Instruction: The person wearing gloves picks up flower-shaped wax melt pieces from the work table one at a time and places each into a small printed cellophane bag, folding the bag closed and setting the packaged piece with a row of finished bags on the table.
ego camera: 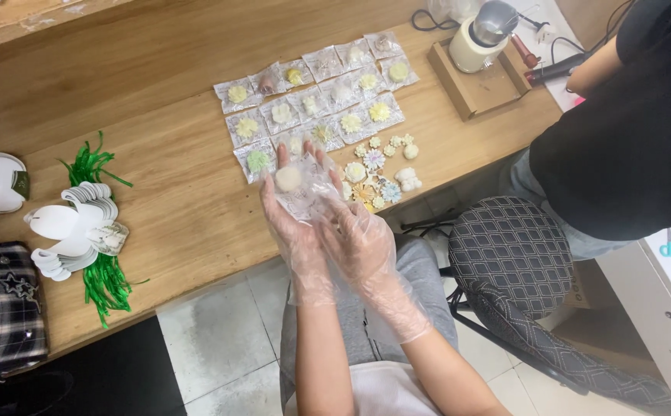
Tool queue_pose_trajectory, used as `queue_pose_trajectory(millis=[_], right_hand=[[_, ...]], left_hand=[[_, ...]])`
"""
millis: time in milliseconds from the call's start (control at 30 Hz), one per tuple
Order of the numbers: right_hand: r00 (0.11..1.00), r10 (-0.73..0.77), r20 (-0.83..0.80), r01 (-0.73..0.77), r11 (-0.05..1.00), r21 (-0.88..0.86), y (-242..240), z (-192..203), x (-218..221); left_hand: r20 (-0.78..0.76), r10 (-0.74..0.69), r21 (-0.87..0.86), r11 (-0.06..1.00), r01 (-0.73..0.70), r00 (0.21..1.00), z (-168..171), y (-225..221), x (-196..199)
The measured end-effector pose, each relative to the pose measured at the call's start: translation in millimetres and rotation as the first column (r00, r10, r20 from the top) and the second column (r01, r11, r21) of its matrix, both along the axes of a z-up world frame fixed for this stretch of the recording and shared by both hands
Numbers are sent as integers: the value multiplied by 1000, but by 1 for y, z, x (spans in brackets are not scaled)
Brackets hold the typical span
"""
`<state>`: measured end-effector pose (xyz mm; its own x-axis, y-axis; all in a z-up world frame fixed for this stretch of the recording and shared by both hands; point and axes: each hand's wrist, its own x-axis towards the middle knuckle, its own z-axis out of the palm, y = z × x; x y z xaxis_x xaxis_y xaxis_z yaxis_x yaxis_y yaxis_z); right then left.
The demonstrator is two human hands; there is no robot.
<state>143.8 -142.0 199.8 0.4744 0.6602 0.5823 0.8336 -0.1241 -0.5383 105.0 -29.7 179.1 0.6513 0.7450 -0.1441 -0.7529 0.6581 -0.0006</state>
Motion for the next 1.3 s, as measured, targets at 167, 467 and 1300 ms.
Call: queue_pose_trajectory(millis=[167, 467, 1300], right_hand=[[999, 41, -4, -41, 998, -40, 2, -9, 6], [819, -82, -568, -65, 970, -233, 7, -10, -2], [824, 11, -566, -38, 999, -35, 18, 23, 0]], left_hand=[[-17, -27, 104, 994, 28, 999, -6, 6, -4], [-173, 94, 463, 886, -3, 981, -8, 4, -3], [-157, 103, 443, 896, -23, 982, -13, -10, 4]])
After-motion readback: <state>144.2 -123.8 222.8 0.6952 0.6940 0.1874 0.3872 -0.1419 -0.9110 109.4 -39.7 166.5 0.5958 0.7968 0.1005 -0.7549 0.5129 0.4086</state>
